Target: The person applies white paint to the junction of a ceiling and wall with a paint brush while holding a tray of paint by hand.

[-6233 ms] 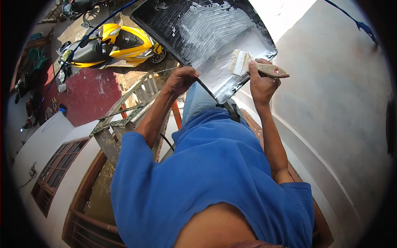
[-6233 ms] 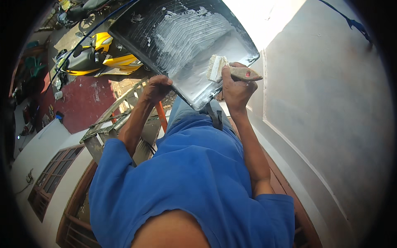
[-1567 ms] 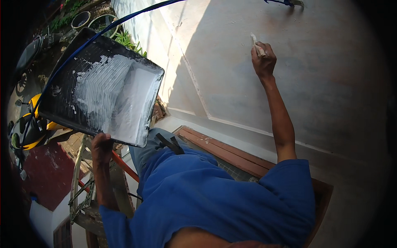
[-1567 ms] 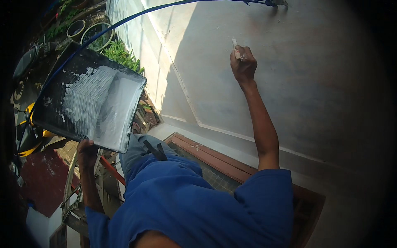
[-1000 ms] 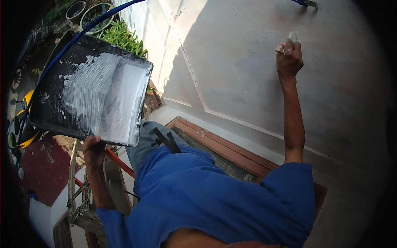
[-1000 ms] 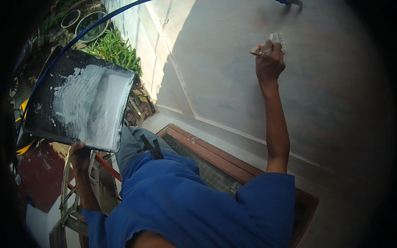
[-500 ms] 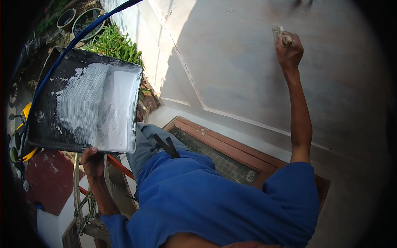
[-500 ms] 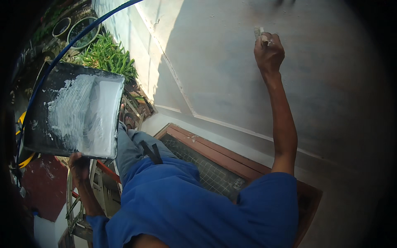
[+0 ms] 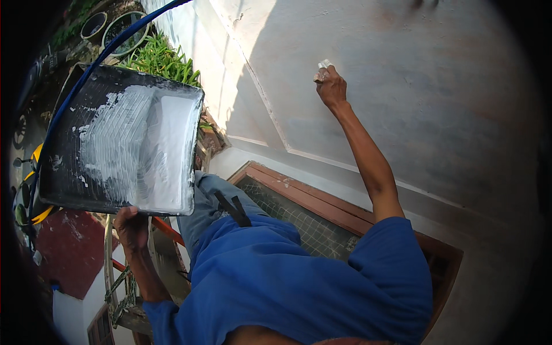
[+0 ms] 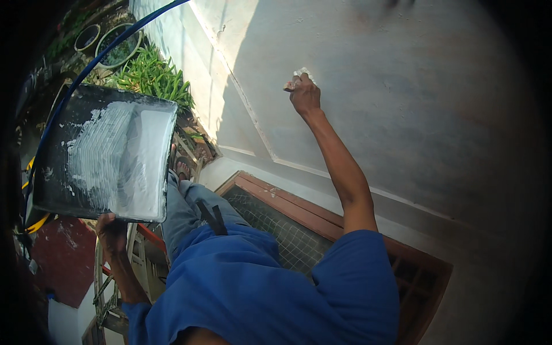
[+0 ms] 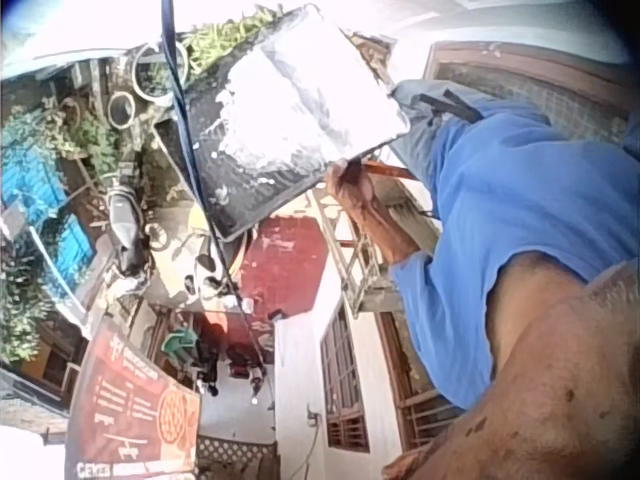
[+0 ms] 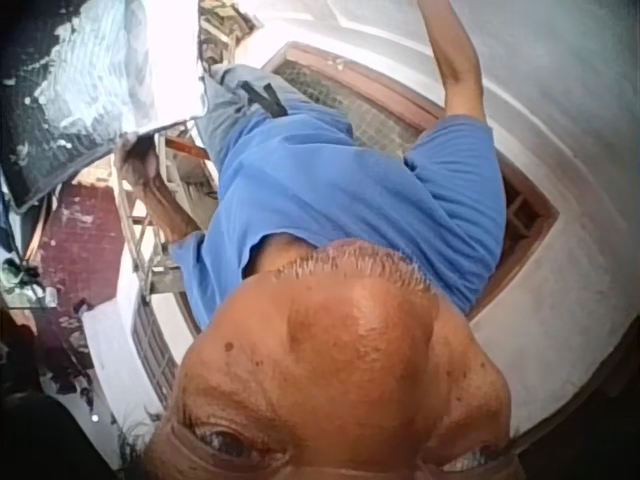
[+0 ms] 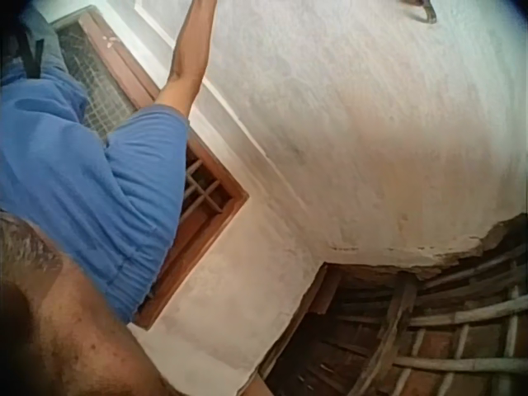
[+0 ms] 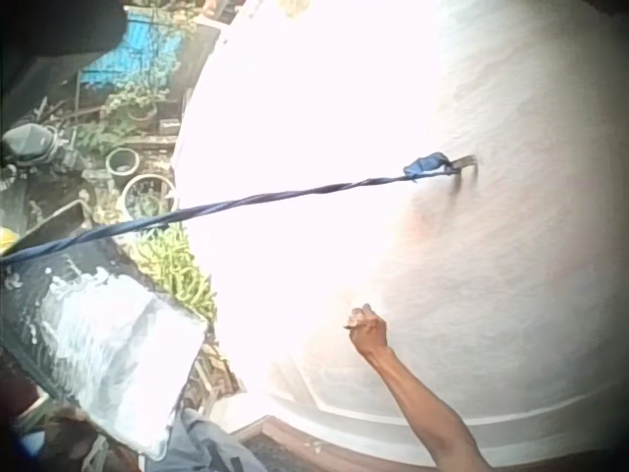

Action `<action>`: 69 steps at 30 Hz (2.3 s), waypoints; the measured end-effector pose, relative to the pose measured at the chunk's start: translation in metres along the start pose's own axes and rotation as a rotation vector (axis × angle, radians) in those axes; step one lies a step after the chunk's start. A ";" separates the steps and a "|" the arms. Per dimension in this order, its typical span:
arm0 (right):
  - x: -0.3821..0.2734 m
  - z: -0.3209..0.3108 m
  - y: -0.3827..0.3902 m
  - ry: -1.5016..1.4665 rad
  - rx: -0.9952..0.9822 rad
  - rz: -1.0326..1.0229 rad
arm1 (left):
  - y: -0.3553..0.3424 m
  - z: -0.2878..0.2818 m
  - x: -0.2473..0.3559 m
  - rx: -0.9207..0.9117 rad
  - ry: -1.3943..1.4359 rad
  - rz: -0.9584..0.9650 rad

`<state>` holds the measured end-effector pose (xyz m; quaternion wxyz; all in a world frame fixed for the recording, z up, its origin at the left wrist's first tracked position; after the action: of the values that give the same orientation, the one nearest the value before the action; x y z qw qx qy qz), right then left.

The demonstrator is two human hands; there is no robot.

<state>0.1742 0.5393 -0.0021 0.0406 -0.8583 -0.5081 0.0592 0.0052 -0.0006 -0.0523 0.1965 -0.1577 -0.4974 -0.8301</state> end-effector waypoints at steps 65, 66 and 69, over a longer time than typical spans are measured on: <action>-0.044 0.062 0.102 -0.586 0.424 0.427 | 0.000 0.013 0.004 0.009 0.000 0.119; -0.049 0.071 0.113 -0.618 0.398 0.417 | 0.000 0.014 0.006 -0.013 0.020 0.108; -0.060 0.077 0.139 -0.717 0.372 0.457 | 0.000 0.009 0.005 -0.066 0.012 0.098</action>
<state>0.2554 0.4208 -0.0932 0.0016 -0.8518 -0.2684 0.4498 0.0011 0.0065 -0.0456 0.2348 -0.1834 -0.4603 -0.8363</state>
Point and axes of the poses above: each hand's wrist, its own y-axis away from the middle knuckle, its own z-axis out of the palm, x = y × z, the point moved 1 cm from there along -y, towards the middle knuckle, and after that the axes turned 13 degrees about -y, right-handed, at the moved point
